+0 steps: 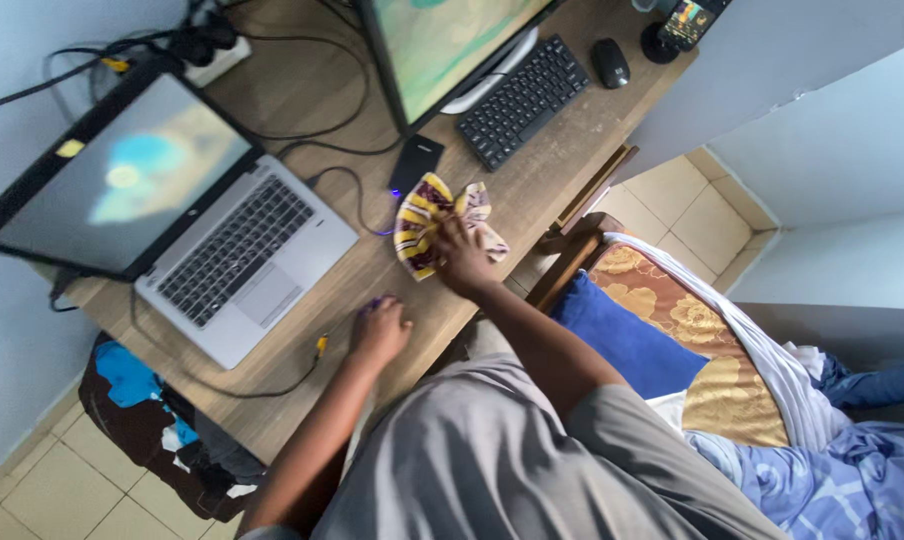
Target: The person organizes items on a desk by opening drawers, moving objects, and wiping the surface with a cloth. They then take a mug to a sink, rinse it with water, and return it to the desk area.
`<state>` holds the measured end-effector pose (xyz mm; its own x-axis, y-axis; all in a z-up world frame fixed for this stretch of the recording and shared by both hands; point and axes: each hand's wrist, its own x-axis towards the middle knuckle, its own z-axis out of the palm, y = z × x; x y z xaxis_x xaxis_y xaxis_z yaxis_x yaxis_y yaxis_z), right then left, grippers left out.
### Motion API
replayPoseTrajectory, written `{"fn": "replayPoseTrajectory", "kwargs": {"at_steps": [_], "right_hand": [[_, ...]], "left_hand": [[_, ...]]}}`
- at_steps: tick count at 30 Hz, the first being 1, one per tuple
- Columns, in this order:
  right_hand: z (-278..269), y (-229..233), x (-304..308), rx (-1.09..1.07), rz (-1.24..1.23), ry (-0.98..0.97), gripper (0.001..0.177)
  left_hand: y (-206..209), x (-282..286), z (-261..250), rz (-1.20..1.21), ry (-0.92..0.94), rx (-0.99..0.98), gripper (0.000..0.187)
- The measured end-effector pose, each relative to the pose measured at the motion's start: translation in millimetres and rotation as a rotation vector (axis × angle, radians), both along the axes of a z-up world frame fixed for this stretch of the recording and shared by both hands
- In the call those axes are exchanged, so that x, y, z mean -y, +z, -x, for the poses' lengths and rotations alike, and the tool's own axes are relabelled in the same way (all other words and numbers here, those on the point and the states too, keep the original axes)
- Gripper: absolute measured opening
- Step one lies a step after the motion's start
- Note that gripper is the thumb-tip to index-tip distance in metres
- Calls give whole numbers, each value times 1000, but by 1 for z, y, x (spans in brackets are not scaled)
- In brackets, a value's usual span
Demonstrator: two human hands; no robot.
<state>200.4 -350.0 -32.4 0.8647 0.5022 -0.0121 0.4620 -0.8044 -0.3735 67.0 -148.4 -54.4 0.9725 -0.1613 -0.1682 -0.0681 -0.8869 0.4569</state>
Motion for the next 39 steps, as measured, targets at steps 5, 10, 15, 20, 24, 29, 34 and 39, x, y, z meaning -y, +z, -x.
{"fn": "replayPoseTrajectory", "kwargs": {"at_steps": [5,10,15,20,24,29,34,39], "right_hand": [[17,-53,71,-40,-10,450,56],[-59,-83,198,-214,-139,260,47],[-93,-68,217,-443,26,-109,38],[-61,-40,215,17,-387,419,33],[-101,-45,262,-52,-399,107,40],[-107,-84,286,-22,-599,-426,27],[-52,-128,306,-517,-861,-1073,24],[-34,-96,292,-961,-1595,-888,37]], "left_hand": [[16,-4,-21,-42,95,-158,31],[52,27,-67,-58,165,-392,34],[78,109,-148,-188,-26,-271,23],[96,201,-246,44,-72,-66,17],[95,244,-291,62,-122,-103,17],[94,264,-329,-39,-172,-53,24],[97,305,-338,10,-398,-88,28],[92,345,-326,342,-533,-558,85]]}}
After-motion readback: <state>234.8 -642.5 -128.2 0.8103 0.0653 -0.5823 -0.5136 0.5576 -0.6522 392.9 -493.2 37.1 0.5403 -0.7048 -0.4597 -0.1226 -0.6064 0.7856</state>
